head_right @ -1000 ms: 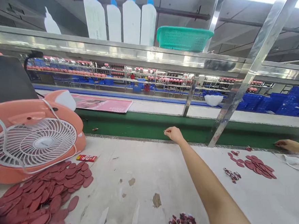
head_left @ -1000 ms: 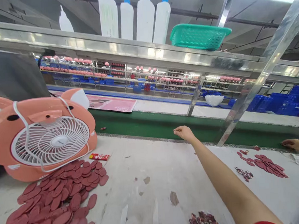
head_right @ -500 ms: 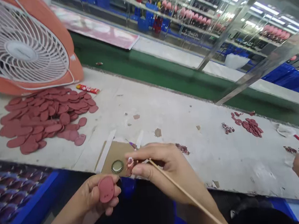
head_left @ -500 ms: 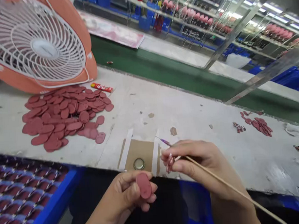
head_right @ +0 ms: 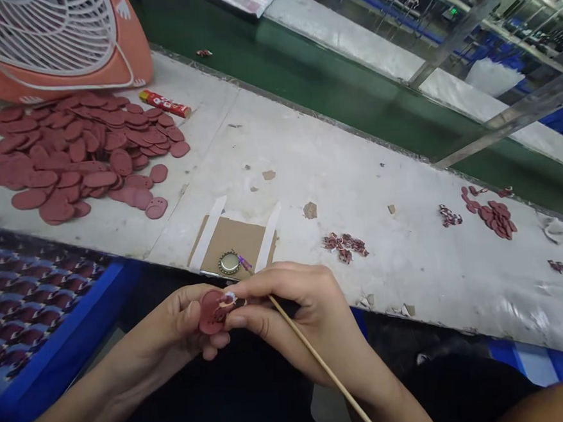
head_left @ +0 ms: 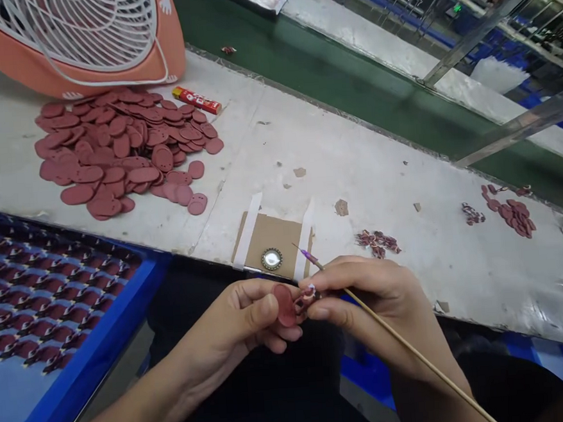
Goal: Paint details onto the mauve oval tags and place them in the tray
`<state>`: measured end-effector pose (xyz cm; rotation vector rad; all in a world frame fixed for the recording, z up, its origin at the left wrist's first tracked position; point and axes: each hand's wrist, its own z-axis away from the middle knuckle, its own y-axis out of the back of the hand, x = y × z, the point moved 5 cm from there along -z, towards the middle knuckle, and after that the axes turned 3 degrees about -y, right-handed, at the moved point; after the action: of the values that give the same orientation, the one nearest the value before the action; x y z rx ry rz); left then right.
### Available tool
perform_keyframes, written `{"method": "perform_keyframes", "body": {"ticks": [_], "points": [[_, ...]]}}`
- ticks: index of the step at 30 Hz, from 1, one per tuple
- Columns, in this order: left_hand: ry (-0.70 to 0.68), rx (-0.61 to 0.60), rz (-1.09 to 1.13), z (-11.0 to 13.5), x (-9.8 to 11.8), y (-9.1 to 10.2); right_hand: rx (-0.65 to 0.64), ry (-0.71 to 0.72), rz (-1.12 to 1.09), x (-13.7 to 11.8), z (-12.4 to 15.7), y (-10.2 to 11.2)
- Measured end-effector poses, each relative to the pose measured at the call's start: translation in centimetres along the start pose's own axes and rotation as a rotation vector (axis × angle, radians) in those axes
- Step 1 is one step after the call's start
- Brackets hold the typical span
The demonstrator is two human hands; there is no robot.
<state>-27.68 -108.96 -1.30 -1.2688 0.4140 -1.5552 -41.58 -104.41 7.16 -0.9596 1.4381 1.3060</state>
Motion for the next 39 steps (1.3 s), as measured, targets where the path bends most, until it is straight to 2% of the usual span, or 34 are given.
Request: {"method": "perform_keyframes", "body": {"ticks": [9, 22, 32, 39], "points": [[0.025, 0.007, 0.016, -0.2, -0.1, 0.2, 0.017, -0.044, -0.03, 0.2, -0.1, -0.3], [0.04, 0.048, 0.035, -0.5, -0.5, 0.5, 0.018, 0.012, 0.121, -0.3, -0.1, -0.5], [0.056, 0.123, 0.055, -0.7, -0.5, 0.7, 0.0, -0.074, -0.002, 0.9, -0.1, -0.6], [0.073, 0.139, 0.068, -0.7, -0.7, 0.6, -0.039, -0.019, 0.135, 0.2, -0.3, -0.4]]}}
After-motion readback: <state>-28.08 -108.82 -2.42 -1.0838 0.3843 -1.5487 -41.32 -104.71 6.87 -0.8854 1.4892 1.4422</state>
